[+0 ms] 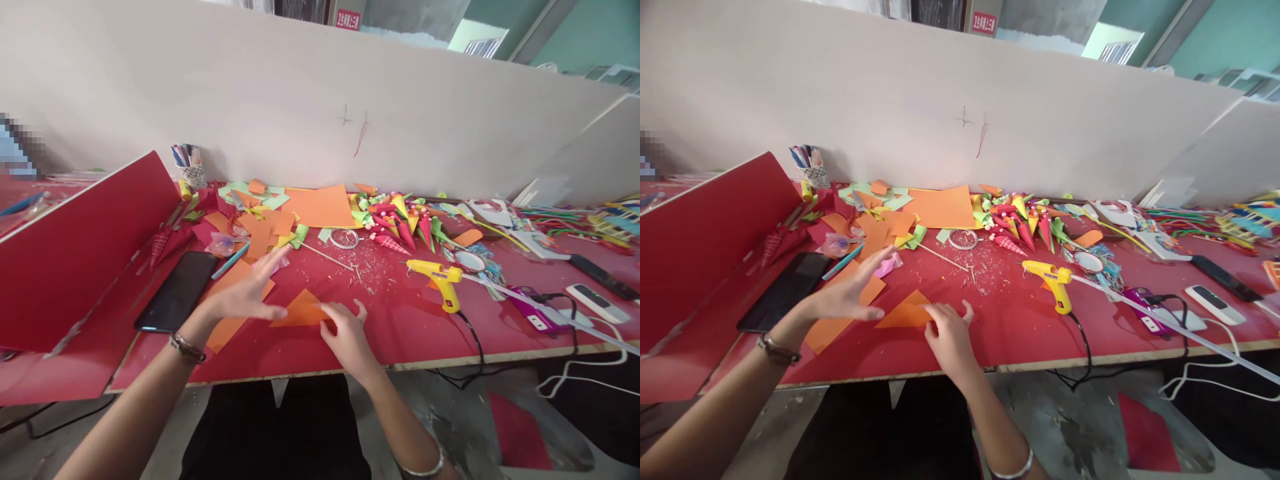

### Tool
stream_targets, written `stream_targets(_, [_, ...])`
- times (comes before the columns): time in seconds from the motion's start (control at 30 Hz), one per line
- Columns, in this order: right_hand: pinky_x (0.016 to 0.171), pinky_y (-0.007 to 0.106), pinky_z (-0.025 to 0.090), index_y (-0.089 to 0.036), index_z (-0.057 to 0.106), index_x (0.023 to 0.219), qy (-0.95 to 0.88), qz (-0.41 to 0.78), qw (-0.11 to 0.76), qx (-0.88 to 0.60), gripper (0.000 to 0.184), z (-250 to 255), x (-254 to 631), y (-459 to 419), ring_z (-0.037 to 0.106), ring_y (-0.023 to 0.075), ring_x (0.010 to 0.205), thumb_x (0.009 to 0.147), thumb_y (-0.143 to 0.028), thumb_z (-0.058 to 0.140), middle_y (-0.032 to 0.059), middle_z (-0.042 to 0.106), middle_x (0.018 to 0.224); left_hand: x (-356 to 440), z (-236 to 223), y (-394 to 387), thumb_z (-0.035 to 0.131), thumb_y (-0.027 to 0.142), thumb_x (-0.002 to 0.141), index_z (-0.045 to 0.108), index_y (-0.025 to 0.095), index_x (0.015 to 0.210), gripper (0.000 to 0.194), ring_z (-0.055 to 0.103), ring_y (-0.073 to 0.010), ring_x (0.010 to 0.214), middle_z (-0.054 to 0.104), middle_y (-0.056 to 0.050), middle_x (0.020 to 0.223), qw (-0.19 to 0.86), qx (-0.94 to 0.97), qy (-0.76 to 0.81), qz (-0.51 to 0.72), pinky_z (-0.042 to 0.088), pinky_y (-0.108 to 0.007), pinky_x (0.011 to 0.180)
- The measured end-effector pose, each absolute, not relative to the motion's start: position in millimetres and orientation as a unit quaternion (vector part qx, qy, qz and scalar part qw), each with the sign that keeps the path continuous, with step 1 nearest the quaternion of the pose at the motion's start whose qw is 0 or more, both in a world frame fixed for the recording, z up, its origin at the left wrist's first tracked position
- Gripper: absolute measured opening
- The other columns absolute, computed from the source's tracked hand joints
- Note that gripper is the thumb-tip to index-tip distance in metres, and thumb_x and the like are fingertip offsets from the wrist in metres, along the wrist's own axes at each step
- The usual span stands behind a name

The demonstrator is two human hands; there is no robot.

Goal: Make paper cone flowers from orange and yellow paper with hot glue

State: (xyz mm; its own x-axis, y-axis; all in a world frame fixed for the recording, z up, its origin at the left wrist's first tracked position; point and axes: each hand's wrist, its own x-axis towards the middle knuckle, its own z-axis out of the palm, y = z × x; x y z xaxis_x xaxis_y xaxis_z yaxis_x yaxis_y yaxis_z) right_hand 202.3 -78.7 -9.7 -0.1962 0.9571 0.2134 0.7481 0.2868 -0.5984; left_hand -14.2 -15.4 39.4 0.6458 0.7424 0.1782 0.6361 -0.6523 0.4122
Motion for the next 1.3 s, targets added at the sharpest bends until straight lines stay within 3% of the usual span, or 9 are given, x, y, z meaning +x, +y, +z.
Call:
stream_targets(0.07, [0.097,0.047,0.008,-0.025,0.058,0.078,-0.761,0.217,0.276,-0.545,0.025,-5,214,-75,0.057,0.0152,0.085,0.071,-0.007,0.043,-0.0031,0.064,0.083,-6,37,-34,0.064,0.040,0.061,-0.002,0.019,0.136,0.102,0.015,-0.0258,0.129,0.015,-0.012,0.142,0.202,0.914,0.331,0.117,0.026,-0.038,0.101])
stream_targets(0.17, [0.096,0.045,0.016,-0.022,0.057,0.071,-0.780,0.279,0.272,-0.489,0.022,-2,231,-68,0.057,0.0151,0.088,0.070,-0.004,0.044,-0.0017,0.063,0.086,5,29,-54,0.065,0.035,0.058,0.013,0.027,0.135,0.093,0.014,-0.0274,0.128,0.017,-0.006,0.142,0.182,0.934,0.301,0.062,0.018,-0.045,0.103])
stream_targets(0.27, [0.088,0.035,0.033,-0.020,0.057,0.070,-0.789,0.349,0.284,-0.418,0.022,-6,240,-61,0.055,0.0155,0.094,0.069,-0.002,0.044,0.0025,0.063,0.096,14,20,-65,0.061,0.030,0.067,0.029,0.030,0.129,0.069,0.024,-0.0271,0.124,0.029,-0.004,0.137,0.126,0.942,0.305,0.059,0.018,-0.048,0.100])
stream_targets(0.4, [0.090,0.033,0.037,-0.020,0.058,0.074,-0.806,0.372,0.276,-0.368,0.025,-10,246,-55,0.049,0.0154,0.106,0.073,-0.001,0.042,0.0031,0.060,0.107,22,10,-73,0.039,0.020,0.085,0.051,0.026,0.108,0.026,0.046,-0.0202,0.103,0.052,-0.003,0.116,0.050,0.950,0.300,0.074,0.033,-0.038,0.085])
stream_targets(0.5, [0.093,0.034,0.036,-0.021,0.061,0.080,-0.838,0.317,0.243,-0.371,0.023,-4,252,-58,0.043,0.0166,0.114,0.072,-0.004,0.048,0.0033,0.053,0.118,23,3,-77,0.033,0.018,0.088,0.054,0.021,0.102,0.025,0.052,-0.0166,0.085,0.059,-0.004,0.100,0.035,0.955,0.284,0.080,0.039,-0.031,0.070])
stream_targets(0.63, [0.095,0.038,0.034,-0.023,0.063,0.088,-0.885,0.186,0.175,-0.389,0.025,6,257,-78,0.037,0.0207,0.118,0.067,-0.010,0.056,0.0023,0.048,0.124,24,-5,-87,0.037,0.021,0.087,0.055,0.020,0.099,0.022,0.054,-0.0156,0.077,0.060,-0.004,0.091,0.053,0.941,0.315,0.111,0.041,-0.027,0.063])
stream_targets(0.83, [0.085,0.033,0.041,-0.023,0.060,0.098,-0.876,0.170,0.173,-0.417,0.022,1,256,-98,0.054,0.0156,0.094,0.079,-0.017,0.050,0.0024,0.060,0.106,28,-12,-96,0.042,0.028,0.084,0.058,0.022,0.092,0.019,0.054,-0.0139,0.076,0.059,-0.002,0.086,0.131,0.891,0.404,0.162,0.044,-0.024,0.064])
stream_targets(1.07, [0.071,0.025,0.043,-0.017,0.058,0.075,-0.818,0.211,0.236,-0.480,0.019,-9,248,-86,0.054,0.0138,0.079,0.085,-0.024,0.043,0.0045,0.059,0.085,28,-18,-93,0.041,0.034,0.084,0.056,0.018,0.070,0.027,0.053,-0.0122,0.067,0.057,-0.002,0.075,0.148,0.842,0.491,0.163,0.039,-0.021,0.055])
stream_targets(1.3, [0.058,0.022,0.036,-0.018,0.048,0.060,-0.790,0.132,0.233,-0.551,0.027,-20,238,-82,0.047,0.0113,0.062,0.084,-0.029,0.043,0.0007,0.048,0.063,39,-15,-89,0.038,0.035,0.085,0.052,0.017,0.071,0.027,0.051,-0.0130,0.065,0.054,-0.002,0.072,0.134,0.809,0.553,0.146,0.038,-0.022,0.055])
